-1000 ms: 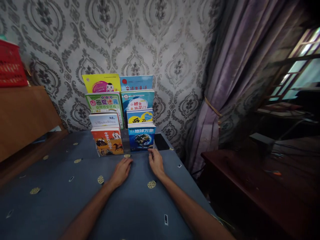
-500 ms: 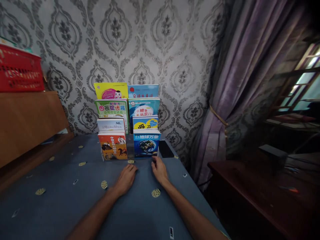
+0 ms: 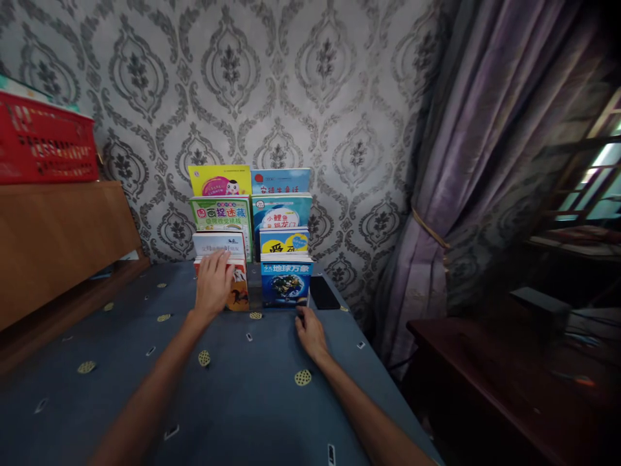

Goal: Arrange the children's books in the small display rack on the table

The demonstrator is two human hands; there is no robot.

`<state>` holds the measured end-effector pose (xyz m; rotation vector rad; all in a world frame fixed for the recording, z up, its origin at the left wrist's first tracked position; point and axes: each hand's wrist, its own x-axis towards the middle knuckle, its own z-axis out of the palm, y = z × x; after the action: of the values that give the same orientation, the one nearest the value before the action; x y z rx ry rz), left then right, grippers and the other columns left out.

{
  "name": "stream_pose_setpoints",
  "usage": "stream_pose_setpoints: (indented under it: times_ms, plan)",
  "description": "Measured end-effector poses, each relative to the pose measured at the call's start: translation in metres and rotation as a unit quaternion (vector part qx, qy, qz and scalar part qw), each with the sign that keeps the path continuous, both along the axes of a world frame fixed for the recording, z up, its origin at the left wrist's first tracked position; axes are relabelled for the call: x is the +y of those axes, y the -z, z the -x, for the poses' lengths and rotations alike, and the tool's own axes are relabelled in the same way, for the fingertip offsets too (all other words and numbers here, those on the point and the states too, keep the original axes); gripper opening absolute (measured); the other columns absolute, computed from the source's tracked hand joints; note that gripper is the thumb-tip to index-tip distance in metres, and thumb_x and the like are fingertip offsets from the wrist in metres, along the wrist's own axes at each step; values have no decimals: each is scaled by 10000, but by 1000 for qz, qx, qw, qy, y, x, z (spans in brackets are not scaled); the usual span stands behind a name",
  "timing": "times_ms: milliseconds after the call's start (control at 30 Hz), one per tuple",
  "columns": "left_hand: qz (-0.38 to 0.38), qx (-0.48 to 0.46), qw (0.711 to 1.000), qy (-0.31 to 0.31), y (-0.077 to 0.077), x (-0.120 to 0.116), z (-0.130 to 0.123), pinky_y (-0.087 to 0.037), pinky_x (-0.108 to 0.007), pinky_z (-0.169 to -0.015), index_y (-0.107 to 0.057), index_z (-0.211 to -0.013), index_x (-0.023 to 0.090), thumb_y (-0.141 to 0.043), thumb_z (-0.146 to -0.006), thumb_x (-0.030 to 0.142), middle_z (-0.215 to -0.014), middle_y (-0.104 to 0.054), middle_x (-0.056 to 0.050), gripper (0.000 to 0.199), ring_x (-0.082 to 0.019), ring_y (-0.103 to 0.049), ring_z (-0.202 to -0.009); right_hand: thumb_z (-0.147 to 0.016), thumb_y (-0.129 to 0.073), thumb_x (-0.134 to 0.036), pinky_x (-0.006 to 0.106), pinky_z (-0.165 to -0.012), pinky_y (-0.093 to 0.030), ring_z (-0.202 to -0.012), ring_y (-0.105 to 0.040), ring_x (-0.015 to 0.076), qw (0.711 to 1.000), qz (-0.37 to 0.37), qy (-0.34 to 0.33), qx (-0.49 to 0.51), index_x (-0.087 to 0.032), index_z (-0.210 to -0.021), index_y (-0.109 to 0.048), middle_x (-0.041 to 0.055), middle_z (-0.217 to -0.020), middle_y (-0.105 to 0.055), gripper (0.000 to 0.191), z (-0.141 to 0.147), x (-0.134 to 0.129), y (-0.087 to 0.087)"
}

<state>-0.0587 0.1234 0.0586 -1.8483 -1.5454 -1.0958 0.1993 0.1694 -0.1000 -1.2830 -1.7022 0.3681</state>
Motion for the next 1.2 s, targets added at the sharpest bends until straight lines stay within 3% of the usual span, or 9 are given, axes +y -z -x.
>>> stream_pose_setpoints:
  times_ms: [100,233,967,1200]
  plan:
    - [20,19,999,-45,-10,12,8,-316,-542,-1150,-537,-1330,136,-343,-1013,369,-1385,-548,-184,438,-323,-475,-1322,-836,-481,-160,396,-951,-530,-1051,-686,248,1000,6,-4,-6,-200,-1067,-651,118,-1108,-719,289,0,0,-1]
    - [24,37,997,-69,-6,19,10,-298,-550,-1155,-549,-1326,164,-374,-1000,407,-1384,-554,-176,443,-336,-488,-1316,-830,-495,-155,380,-929,-537,-1017,-699,244,1000,4,2,-7,-209,-1041,-657,107,-1082,-729,272,0,-1,-4]
    - [33,60,995,-72,-10,24,11,-326,-534,-1132,-514,-1358,148,-416,-991,408,-1373,-551,-188,460,-341,-497,-1298,-845,-459,-163,414,-978,-518,-1077,-684,276,999,24,-11,-18,-178,-1076,-646,145,-1120,-712,297,-2,-3,-7]
    - [10,88,992,-90,-31,25,16,-453,-454,-989,-570,-1283,111,-408,-997,386,-1197,-633,-169,429,-319,-574,-1101,-845,-465,-146,353,-984,-497,-1092,-673,232,999,43,-19,-12,-185,-1103,-644,117,-1138,-711,315,-3,-4,-10]
